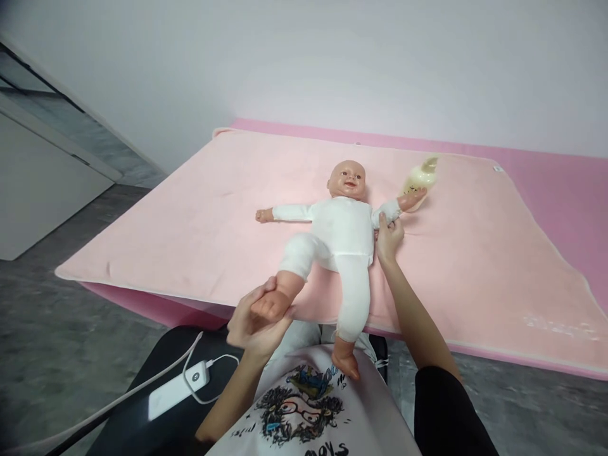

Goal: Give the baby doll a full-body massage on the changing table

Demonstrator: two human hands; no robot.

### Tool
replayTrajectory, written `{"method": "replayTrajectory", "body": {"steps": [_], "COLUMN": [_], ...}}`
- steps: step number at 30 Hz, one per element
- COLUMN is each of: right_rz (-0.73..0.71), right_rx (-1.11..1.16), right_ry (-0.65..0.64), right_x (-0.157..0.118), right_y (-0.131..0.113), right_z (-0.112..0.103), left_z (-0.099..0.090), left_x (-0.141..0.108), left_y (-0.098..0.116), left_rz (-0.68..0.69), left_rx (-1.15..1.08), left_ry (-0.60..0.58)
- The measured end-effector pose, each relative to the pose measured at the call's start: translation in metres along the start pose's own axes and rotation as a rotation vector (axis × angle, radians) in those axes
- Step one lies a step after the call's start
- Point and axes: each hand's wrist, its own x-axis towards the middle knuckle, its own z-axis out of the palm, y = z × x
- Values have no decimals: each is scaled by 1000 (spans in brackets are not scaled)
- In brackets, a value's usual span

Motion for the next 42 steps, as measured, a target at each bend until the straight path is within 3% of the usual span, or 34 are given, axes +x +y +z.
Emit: {"method": "replayTrajectory", "body": {"steps": [3,5,8,11,18,23,28,32,34,36,40,42], "right_rz": [-277,-435,-492,-358,56,226,400,426,334,203,-47,-35], "right_rx": [-242,-359,-374,-249,142,205,271,351,419,384,-25,-201], "right_ry": [-114,-212,-260,-162,99,243,368,426,377,301,318,137], "right_x": [-4,-5,-4,-2,1,13,31,29,10,-26,-132,-180], "right_y": [-4,-7,-8,-3,4,3,-6,-29,-43,-54,-50,-40], "right_z": [-2,-4,-4,-2,5,-1,-16,-41,-60,-80,-116,-127], "left_z": [39,61,74,57,-25,-54,-59,-60,-62,-64,-63,-56], "left_x": [12,25,40,39,-15,-55,-79,-86,-84,-78,-52,-36], "left_y": [-8,-11,-11,-8,-7,-9,-8,-7,-8,-10,-21,-27], "left_rz": [-124,-341,-572,-530,-245,-163,-5,98,146,227,270,162], "left_rx": [-106,-200,-330,-331,-60,128,155,131,126,138,2,-183], "left_ry": [-60,-84,-115,-101,97,-93,-284,-354,-386,-435,-465,-423]}}
